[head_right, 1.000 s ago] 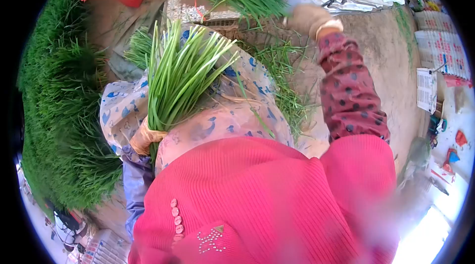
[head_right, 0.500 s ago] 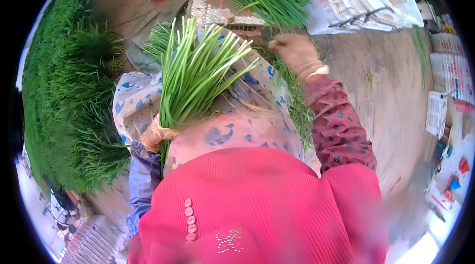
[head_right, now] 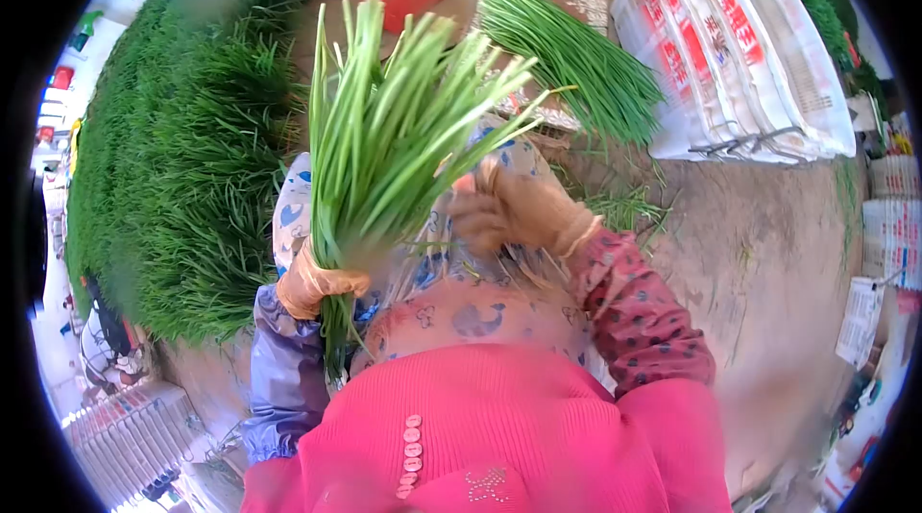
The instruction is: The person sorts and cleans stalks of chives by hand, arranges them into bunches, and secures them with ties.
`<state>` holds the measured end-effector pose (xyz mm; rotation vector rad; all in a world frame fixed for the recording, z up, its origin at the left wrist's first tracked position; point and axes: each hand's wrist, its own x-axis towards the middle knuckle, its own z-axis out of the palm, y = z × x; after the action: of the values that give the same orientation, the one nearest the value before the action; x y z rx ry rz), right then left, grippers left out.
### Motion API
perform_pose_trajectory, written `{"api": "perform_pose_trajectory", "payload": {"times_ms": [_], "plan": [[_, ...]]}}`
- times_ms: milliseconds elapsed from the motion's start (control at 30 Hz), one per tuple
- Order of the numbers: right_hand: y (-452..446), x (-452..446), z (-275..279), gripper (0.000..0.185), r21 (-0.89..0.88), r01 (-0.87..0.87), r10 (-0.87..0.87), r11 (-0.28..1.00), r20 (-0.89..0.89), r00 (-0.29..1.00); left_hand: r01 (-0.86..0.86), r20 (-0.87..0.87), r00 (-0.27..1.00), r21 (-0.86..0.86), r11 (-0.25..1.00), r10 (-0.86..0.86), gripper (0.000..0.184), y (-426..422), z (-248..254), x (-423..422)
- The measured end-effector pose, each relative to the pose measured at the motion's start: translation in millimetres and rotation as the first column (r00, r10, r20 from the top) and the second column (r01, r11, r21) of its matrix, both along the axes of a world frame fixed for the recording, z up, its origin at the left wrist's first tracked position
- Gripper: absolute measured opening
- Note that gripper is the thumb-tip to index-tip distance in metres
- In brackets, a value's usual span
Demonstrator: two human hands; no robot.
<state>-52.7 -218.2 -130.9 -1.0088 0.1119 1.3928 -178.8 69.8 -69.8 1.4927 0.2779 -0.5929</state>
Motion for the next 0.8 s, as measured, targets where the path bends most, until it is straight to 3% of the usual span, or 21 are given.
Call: {"api": "perform_pose_trajectory", "payload": {"times_ms": [33,100,133,167,200,233,267,300,367,433,500,567,600,633,667,700,733,767,800], "plan": [[24.0,0.3,9.5,0.036,0.189,0.307,-0.291,0.933,-0.109,0.951,-0.009,0.005,1.000,0.005,1.000,0.009,0.053,-0.5,-1.1,-3.4],[47.1,4.0,8.1,0.038,0.314,0.591,-0.524,0.743,-0.277,0.805,-0.023,0.283,0.959,0.114,0.993,-0.010,0.062,-8.2,-14.4,-12.2],[53.9,15.2,-7.9,0.039,0.383,0.568,-0.511,0.729,-0.248,0.823,-0.061,0.253,0.967,0.073,0.995,0.041,0.074,-13.8,-24.4,-19.1],[58.6,27.4,-27.8,0.040,0.446,0.546,-0.503,0.710,-0.222,0.835,-0.056,0.233,0.972,0.071,0.996,0.038,0.074,-21.0,-31.3,-23.2],[60.9,33.2,-46.3,0.040,0.503,0.527,-0.502,0.685,-0.197,0.842,-0.050,0.416,0.898,0.411,0.910,-0.139,0.080,-27.8,-37.6,-26.8],[57.9,26.5,-43.8,0.046,0.595,0.510,-0.433,0.621,-0.282,0.856,-0.111,0.508,0.779,0.688,0.717,-0.368,0.087,-33.6,-41.7,-30.4],[54.9,19.8,-41.6,0.052,0.673,0.493,-0.343,0.552,-0.355,0.870,0.021,0.308,0.852,0.788,0.615,-0.424,0.092,-38.7,-41.9,-32.7],[49.4,19.0,-48.4,0.063,0.575,0.544,-0.424,0.611,-0.342,0.839,0.046,0.294,0.853,0.780,0.624,-0.431,0.092,-40.8,-50.4,-37.0],[39.8,12.3,-51.1,0.069,0.586,0.556,-0.416,0.590,-0.369,0.831,-0.028,0.401,0.742,0.819,0.573,-0.537,0.090,-40.1,-71.2,-38.9],[39.6,20.0,-71.1,0.073,0.673,0.531,-0.287,0.515,-0.448,0.847,0.022,0.373,0.739,0.819,0.573,-0.561,0.091,-31.3,-71.7,-41.2],[37.3,22.7,-73.0,0.080,0.737,0.423,-0.215,0.527,-0.365,0.906,0.298,0.251,0.700,0.748,0.593,-0.669,0.093,-29.3,-15.4,-24.1],[41.4,15.5,-53.0,0.070,0.721,0.424,-0.318,0.548,-0.289,0.903,0.549,0.076,0.658,0.632,0.546,-0.749,0.099,-3.7,21.7,0.2],[48.1,24.1,-77.1,0.070,0.721,0.426,-0.321,0.546,-0.289,0.902,0.522,0.199,0.690,0.530,0.669,-0.696,0.096,18.4,25.1,7.0],[57.2,40.7,-120.2,0.073,0.827,0.310,0.001,0.468,-0.351,0.936,0.424,0.163,0.821,0.468,0.775,-0.548,0.095,28.2,43.8,11.6],[56.4,37.8,-115.1,0.075,0.845,0.302,0.013,0.442,-0.342,0.939,0.263,0.174,0.914,0.434,0.861,-0.367,0.089,38.4,48.5,11.8],[55.7,34.6,-109.4,0.077,0.861,0.293,0.026,0.415,-0.334,0.942,0.014,0.185,0.982,0.153,0.988,-0.042,0.090,44.4,45.3,14.2],[55.0,31.5,-103.2,0.078,0.876,0.285,0.039,0.388,-0.324,0.945,-0.114,0.215,0.971,0.031,0.993,0.104,0.094,42.4,43.9,22.9],[53.9,34.9,-106.1,0.078,0.861,0.251,0.132,0.443,-0.340,0.931,-0.235,0.228,0.941,-0.095,0.967,0.251,0.099,37.4,41.2,34.5],[52.8,38.1,-109.1,0.078,0.841,0.215,0.222,0.496,-0.362,0.905,-0.157,0.188,0.966,-0.110,0.982,0.175,0.104,26.0,32.3,44.2]]}}
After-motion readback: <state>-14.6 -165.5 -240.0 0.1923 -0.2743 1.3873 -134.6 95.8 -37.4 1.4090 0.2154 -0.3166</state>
